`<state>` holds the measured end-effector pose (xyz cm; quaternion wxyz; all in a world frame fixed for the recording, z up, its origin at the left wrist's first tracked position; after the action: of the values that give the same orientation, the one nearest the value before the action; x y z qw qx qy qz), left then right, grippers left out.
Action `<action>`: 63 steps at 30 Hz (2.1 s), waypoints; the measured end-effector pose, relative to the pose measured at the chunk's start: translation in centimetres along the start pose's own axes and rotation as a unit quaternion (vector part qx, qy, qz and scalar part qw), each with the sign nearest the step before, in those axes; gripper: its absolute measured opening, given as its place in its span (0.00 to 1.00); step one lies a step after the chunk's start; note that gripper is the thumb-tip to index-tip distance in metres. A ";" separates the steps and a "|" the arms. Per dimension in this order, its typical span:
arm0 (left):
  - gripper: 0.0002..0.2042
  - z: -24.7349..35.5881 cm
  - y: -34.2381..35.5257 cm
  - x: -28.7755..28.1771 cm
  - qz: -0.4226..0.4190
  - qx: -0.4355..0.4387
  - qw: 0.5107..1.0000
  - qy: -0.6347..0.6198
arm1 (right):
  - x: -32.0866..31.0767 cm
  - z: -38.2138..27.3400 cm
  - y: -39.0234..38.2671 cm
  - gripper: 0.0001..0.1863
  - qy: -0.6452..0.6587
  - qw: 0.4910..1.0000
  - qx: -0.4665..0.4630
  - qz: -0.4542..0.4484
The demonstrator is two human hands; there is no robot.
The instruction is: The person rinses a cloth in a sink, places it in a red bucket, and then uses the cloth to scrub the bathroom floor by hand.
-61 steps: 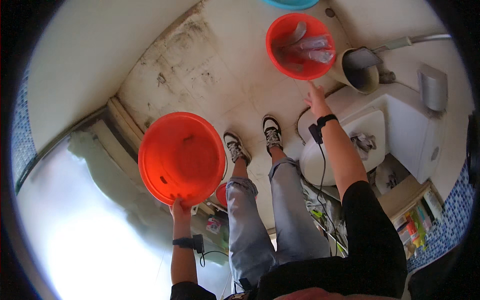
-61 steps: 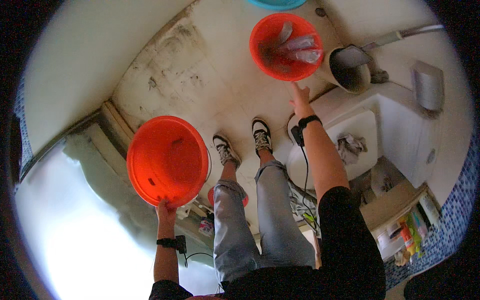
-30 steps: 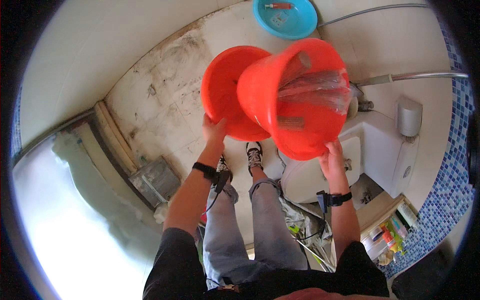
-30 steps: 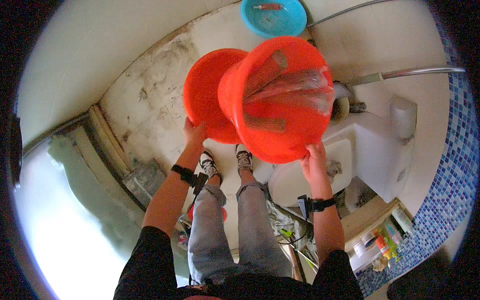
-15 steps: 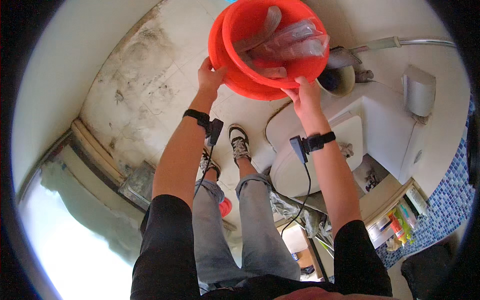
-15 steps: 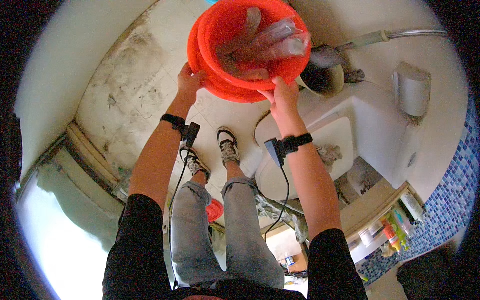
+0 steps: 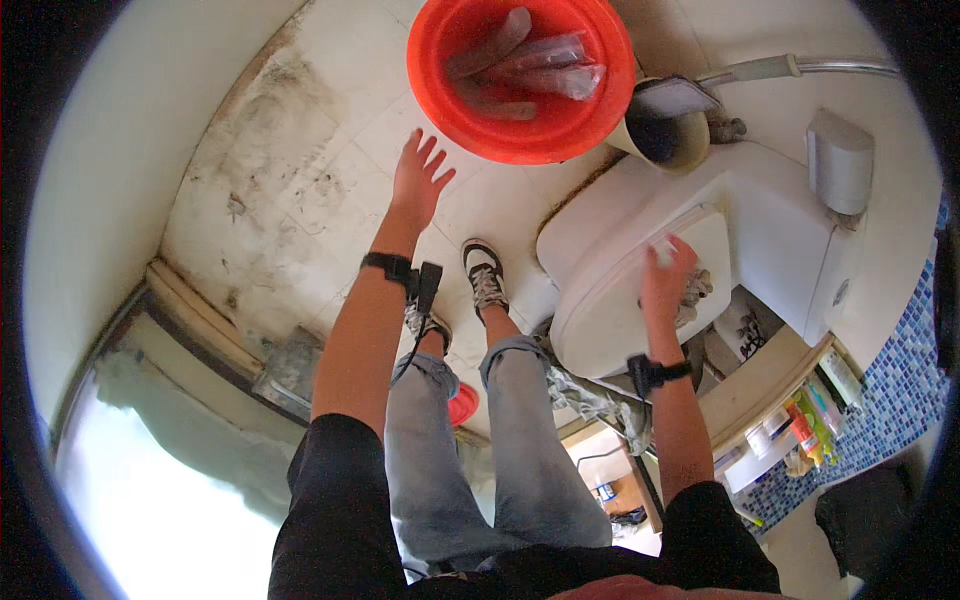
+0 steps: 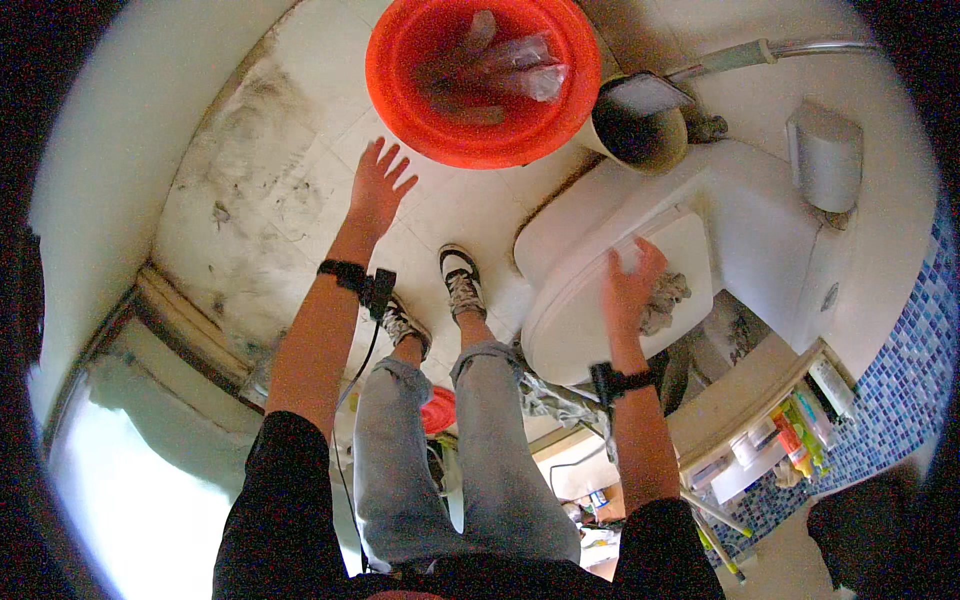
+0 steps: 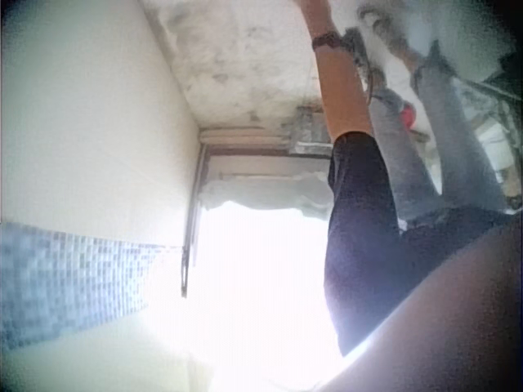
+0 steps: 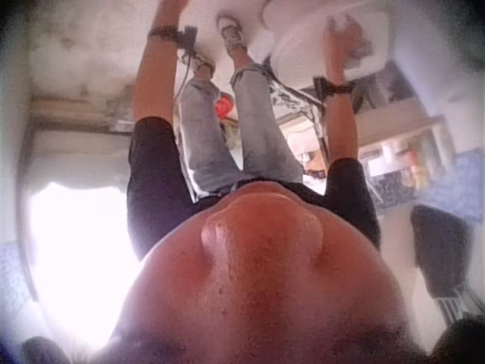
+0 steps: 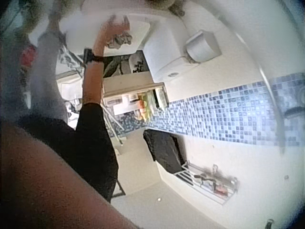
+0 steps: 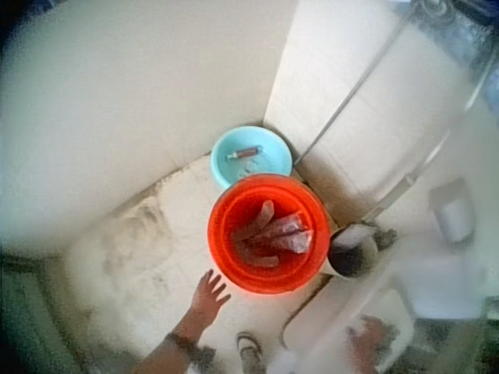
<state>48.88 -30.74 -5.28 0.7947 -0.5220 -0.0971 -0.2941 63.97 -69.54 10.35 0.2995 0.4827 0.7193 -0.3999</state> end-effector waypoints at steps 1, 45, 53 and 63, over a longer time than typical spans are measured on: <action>0.36 -0.2 -1.2 -1.5 0.008 -0.003 1.000 0.000 | -3.0 1.9 -1.0 0.28 -0.093 0.995 0.014 0.034; 0.19 2.2 -39.4 -5.5 -0.296 0.197 0.679 0.643 | 2.1 -30.3 -8.1 0.30 0.001 0.931 -0.154 -0.331; 0.20 -3.5 -37.6 -4.7 -0.507 0.096 0.565 0.644 | 8.8 -39.4 -9.8 0.31 -0.040 0.924 -0.160 -0.346; 0.20 -0.1 -35.3 -6.5 -0.489 0.056 0.695 0.524 | 11.4 -44.9 -11.0 0.32 -0.088 0.909 -0.199 -0.355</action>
<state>23.51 -38.40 19.00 0.4890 -0.1167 0.0776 -0.8610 47.64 -27.88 26.73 0.2900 0.0886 0.8784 -0.3694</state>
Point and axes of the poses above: each hand's wrist, its own y-axis towards the middle knuckle, its own x-axis out of the palm, z = x × y, the point moved 5 cm from there along y, towards the middle knuckle, and after that the axes turned 5 degrees about -z, right-handed, at the moved point
